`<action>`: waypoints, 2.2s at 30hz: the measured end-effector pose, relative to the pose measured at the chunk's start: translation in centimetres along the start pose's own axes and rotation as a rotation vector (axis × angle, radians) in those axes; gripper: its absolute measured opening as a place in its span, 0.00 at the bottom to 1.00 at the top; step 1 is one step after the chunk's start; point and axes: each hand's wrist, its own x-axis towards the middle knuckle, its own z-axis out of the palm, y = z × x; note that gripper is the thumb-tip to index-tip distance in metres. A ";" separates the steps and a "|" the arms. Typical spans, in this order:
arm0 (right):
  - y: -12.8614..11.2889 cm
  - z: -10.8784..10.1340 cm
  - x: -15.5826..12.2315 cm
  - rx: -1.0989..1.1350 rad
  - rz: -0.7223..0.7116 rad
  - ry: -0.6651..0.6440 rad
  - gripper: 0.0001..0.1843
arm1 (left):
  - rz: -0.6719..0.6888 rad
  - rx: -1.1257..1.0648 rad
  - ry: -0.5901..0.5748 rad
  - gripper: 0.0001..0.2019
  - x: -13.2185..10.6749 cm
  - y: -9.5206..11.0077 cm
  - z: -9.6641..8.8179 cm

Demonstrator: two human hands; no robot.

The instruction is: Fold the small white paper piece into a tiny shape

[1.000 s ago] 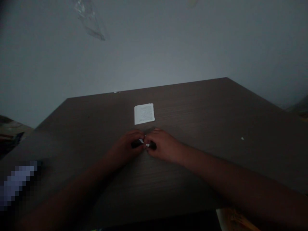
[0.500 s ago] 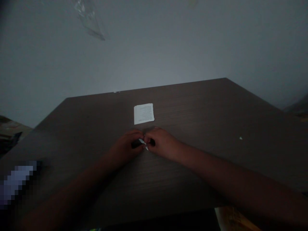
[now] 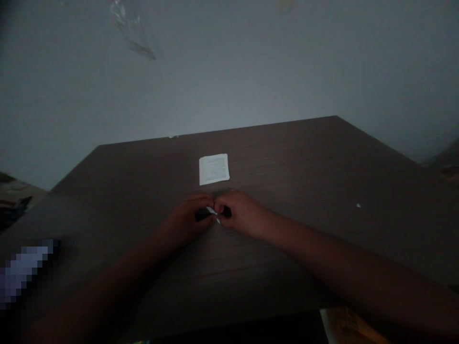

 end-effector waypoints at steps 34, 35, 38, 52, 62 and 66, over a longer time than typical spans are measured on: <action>-0.4 -0.5 0.4 0.030 0.080 -0.034 0.07 | -0.003 0.030 -0.008 0.10 -0.1 0.3 -0.4; -0.4 -0.4 0.5 0.025 0.080 -0.031 0.08 | 0.002 0.033 -0.010 0.10 -0.1 0.3 -0.4; -0.5 -0.1 0.7 0.009 0.084 -0.029 0.08 | 0.013 0.036 -0.017 0.11 -0.1 0.2 -0.4; -0.7 0.5 -0.3 -0.200 -0.052 0.018 0.07 | -0.126 0.414 -0.113 0.06 -0.1 3.4 -0.9; -4.8 0.0 -2.1 -0.533 0.002 -0.119 0.10 | -0.133 0.443 -0.149 0.11 -0.9 4.4 -0.9; -5.5 0.1 -2.7 -0.608 0.082 -0.089 0.16 | -0.148 0.386 -0.196 0.10 -1.1 4.6 -1.0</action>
